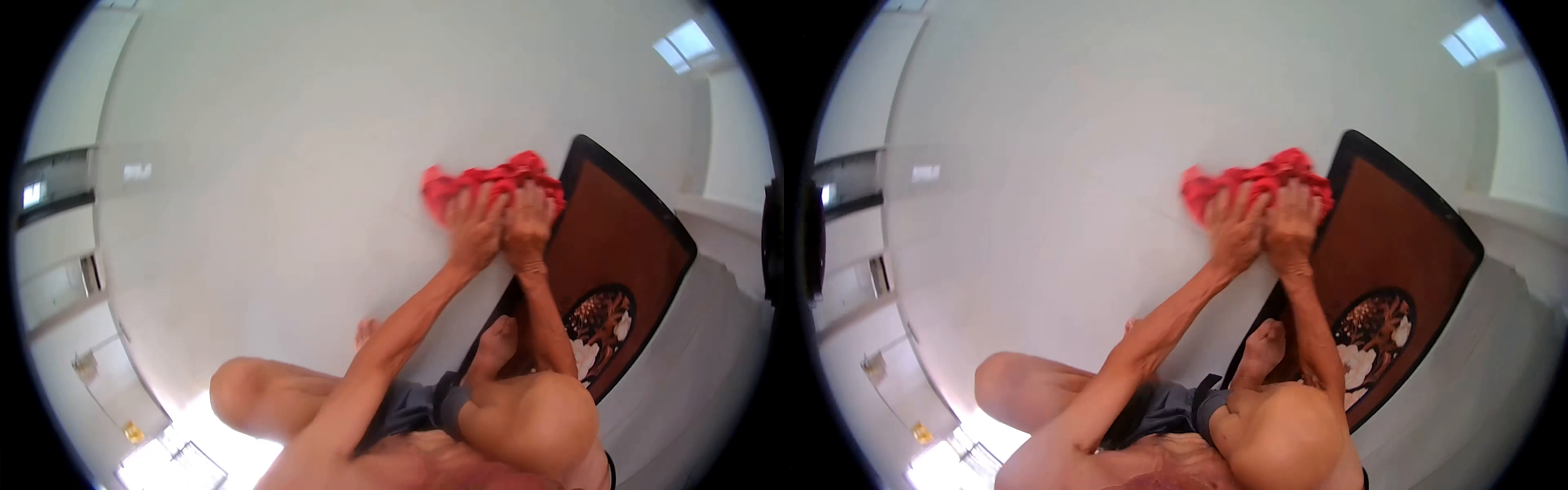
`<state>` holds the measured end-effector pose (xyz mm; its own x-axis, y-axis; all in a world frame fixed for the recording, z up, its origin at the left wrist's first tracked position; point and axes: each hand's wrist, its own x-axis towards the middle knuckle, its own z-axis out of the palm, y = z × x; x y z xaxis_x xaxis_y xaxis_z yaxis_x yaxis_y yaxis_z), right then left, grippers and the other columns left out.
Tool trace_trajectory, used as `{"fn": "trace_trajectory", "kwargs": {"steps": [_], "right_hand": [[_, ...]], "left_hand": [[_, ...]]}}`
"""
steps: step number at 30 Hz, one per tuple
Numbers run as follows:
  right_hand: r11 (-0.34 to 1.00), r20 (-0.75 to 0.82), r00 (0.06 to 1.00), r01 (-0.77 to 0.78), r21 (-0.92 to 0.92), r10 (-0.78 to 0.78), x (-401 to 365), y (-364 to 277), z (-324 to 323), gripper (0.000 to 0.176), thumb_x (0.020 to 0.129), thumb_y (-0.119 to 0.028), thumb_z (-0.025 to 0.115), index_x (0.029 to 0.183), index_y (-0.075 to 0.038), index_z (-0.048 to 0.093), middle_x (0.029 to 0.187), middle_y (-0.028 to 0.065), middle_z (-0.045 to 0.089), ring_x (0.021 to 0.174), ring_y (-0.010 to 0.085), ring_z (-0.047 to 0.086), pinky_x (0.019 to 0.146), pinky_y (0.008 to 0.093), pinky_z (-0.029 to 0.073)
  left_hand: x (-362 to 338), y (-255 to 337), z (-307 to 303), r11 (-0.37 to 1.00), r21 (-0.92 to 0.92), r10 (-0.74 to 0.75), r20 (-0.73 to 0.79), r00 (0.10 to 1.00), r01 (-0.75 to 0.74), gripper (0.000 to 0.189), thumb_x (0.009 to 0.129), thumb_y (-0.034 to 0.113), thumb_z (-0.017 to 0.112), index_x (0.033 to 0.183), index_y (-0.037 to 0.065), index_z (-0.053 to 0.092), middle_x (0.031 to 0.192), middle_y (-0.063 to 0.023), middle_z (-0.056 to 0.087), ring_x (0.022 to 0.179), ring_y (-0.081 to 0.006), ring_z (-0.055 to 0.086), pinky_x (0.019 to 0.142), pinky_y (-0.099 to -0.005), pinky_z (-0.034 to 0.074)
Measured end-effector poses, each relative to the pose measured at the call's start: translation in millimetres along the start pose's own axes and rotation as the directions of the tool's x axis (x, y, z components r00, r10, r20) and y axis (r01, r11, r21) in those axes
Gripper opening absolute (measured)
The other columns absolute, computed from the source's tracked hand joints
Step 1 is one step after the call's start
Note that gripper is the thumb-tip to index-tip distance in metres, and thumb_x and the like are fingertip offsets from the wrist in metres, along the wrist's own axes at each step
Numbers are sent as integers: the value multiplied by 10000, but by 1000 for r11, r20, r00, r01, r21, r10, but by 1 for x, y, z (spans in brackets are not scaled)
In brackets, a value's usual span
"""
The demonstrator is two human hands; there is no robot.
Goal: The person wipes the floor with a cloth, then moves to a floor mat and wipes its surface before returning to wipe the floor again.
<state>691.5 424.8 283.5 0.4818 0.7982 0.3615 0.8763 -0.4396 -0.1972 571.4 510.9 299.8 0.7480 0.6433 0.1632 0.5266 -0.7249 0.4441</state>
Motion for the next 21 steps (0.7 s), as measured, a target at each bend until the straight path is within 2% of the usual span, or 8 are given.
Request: {"fn": "trace_trajectory", "kwargs": {"steps": [2, 5, 9, 12, 16, 18, 21], "right_hand": [[997, 15, 999, -42, -61, 43, 20, 17, -1, 483, 1035, -211, 675, 1418, 80, 640, 1549, 281, 594, 1454, 472, 541, 1237, 641, 358], [997, -26, 997, -73, -24, 72, 53, 31, 13, 487, 1043, -211, 665, 1434, 78, 632, 1553, 278, 592, 1457, 476, 534, 1237, 630, 358], [997, -42, 997, -64, -45, 62, 82, 19, 34, 469, 1050, -204, 642, 1431, 70, 638, 1546, 280, 600, 1446, 482, 541, 1227, 632, 368], [999, -68, 997, -44, 13, 45, 104, -5, 53, 445, 1046, -199, 629, 1404, 63, 655, 1523, 279, 617, 1436, 485, 549, 1226, 636, 370], [988, -104, 992, 89, 129, -76, 139, -68, 77, 456, 970, -189, 663, 1326, 96, 677, 1467, 302, 638, 1413, 485, 569, 1218, 647, 383], [968, -86, 984, 167, 189, -154, 149, -107, 80, 490, 941, -195, 673, 1323, 112, 673, 1455, 316, 638, 1415, 495, 563, 1216, 662, 379], [920, -49, 964, 266, 289, -263, 137, -166, 90, 519, 948, -216, 650, 1347, 115, 662, 1473, 322, 618, 1433, 506, 533, 1234, 671, 350]], "left_hand": [[41, 7, 11, 984, -142, 92, -126, 988, -110, 448, 992, 261, 685, 1434, 193, 709, 1611, -129, 544, 1465, -460, 430, 1198, -638, 339], [83, -8, 19, 964, -130, 204, -190, 960, -230, 405, 999, 257, 682, 1395, 183, 727, 1577, -125, 568, 1459, -436, 439, 1189, -634, 348], [106, -32, 18, 965, -111, 209, -226, 951, -239, 387, 997, 259, 681, 1375, 196, 734, 1538, -126, 590, 1448, -422, 456, 1172, -628, 366], [112, -62, 4, 977, -76, 177, -219, 960, -198, 403, 987, 244, 691, 1386, 199, 724, 1531, -124, 591, 1437, -415, 469, 1163, -626, 378], [100, -131, -22, 987, 119, 134, -240, 962, -108, 465, 971, 197, 706, 1436, 218, 707, 1544, -130, 611, 1417, -435, 518, 1205, -604, 377], [80, -166, -42, 984, 172, 76, -228, 971, -37, 453, 1031, 206, 656, 1483, 225, 685, 1581, -131, 599, 1446, -453, 508, 1237, -588, 356], [34, -191, -77, 963, 213, -117, -221, 968, 165, 411, 1123, 298, 547, 1507, 219, 670, 1614, -98, 577, 1500, -458, 449, 1248, -578, 339]]}}
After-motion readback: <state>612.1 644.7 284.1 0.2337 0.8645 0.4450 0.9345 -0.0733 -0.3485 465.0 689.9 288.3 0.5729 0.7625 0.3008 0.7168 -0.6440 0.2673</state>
